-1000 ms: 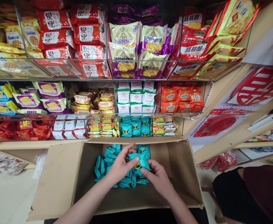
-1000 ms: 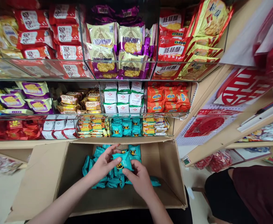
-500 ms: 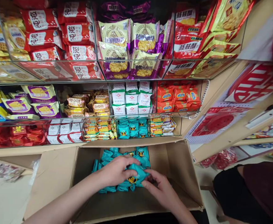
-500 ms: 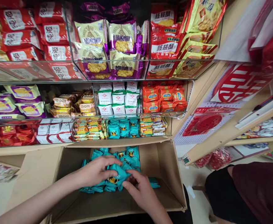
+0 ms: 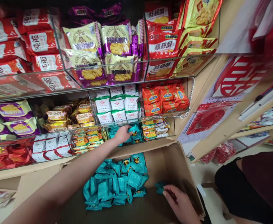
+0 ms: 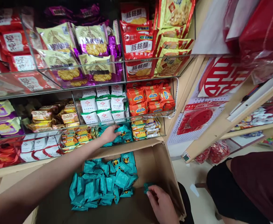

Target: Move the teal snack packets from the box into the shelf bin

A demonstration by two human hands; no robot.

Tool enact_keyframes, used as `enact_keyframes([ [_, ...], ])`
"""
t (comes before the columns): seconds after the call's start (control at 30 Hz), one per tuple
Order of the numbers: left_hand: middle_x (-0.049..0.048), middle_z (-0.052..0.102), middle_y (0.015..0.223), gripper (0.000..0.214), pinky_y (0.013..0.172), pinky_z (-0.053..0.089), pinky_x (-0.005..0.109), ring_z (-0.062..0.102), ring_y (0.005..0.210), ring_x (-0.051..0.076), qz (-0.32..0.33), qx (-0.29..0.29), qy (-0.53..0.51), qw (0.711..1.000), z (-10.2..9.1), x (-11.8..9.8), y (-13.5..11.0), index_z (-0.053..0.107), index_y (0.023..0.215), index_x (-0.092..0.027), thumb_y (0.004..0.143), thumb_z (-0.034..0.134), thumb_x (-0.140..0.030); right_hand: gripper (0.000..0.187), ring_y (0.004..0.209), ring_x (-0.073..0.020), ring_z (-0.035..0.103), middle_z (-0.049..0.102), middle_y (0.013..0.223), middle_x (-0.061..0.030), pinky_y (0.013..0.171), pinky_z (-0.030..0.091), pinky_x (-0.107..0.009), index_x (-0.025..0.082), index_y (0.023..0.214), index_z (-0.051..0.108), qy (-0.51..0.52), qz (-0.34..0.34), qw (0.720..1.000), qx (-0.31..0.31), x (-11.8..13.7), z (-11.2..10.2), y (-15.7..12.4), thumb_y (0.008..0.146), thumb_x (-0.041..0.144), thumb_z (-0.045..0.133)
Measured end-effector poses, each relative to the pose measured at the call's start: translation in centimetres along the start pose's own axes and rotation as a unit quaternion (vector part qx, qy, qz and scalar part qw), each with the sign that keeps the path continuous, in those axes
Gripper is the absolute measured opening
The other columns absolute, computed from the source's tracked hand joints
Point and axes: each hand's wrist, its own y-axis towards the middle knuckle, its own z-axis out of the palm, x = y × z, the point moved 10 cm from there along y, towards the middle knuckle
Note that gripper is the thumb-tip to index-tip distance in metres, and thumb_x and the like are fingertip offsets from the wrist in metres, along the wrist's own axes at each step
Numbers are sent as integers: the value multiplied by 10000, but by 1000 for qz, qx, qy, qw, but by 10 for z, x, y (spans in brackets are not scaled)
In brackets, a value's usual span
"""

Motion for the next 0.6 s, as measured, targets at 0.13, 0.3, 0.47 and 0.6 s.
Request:
enact_keyframes([
  [0.13, 87, 556, 1117, 333, 913, 325, 360, 460, 1072, 259, 26, 4, 116, 993, 18, -7, 31, 542, 1054, -198, 721, 534, -202, 239, 728, -163, 585, 623, 844, -44, 678, 438, -253, 199, 885, 555, -38, -5, 999, 12, 2, 6, 0, 819, 359, 391],
  [0.3, 109, 479, 1209, 338, 934, 307, 347, 401, 1131, 259, 35, 9, 212, 977, 30, 0, 56, 510, 1103, -172, 773, 473, -232, 217, 773, -162, 576, 614, 860, -34, 697, 416, -248, 213, 893, 559, -68, -6, 998, 10, 5, 2, 3, 827, 314, 379],
  [0.47, 121, 503, 1169, 337, 906, 337, 344, 428, 1102, 260, 41, 11, 275, 961, 39, 5, 61, 507, 1104, -162, 788, 453, -267, 212, 768, -158, 573, 613, 860, -30, 701, 406, -251, 217, 898, 564, -82, 9, 996, 26, 4, 4, 4, 825, 296, 381],
  [0.6, 167, 392, 1270, 470, 963, 221, 448, 306, 1192, 302, 52, -2, 306, 951, 49, -4, 54, 350, 1249, -143, 796, 427, -242, 211, 762, -157, 576, 617, 857, -33, 702, 406, -250, 208, 893, 570, -82, 19, 995, 49, 1, 9, 4, 816, 294, 394],
])
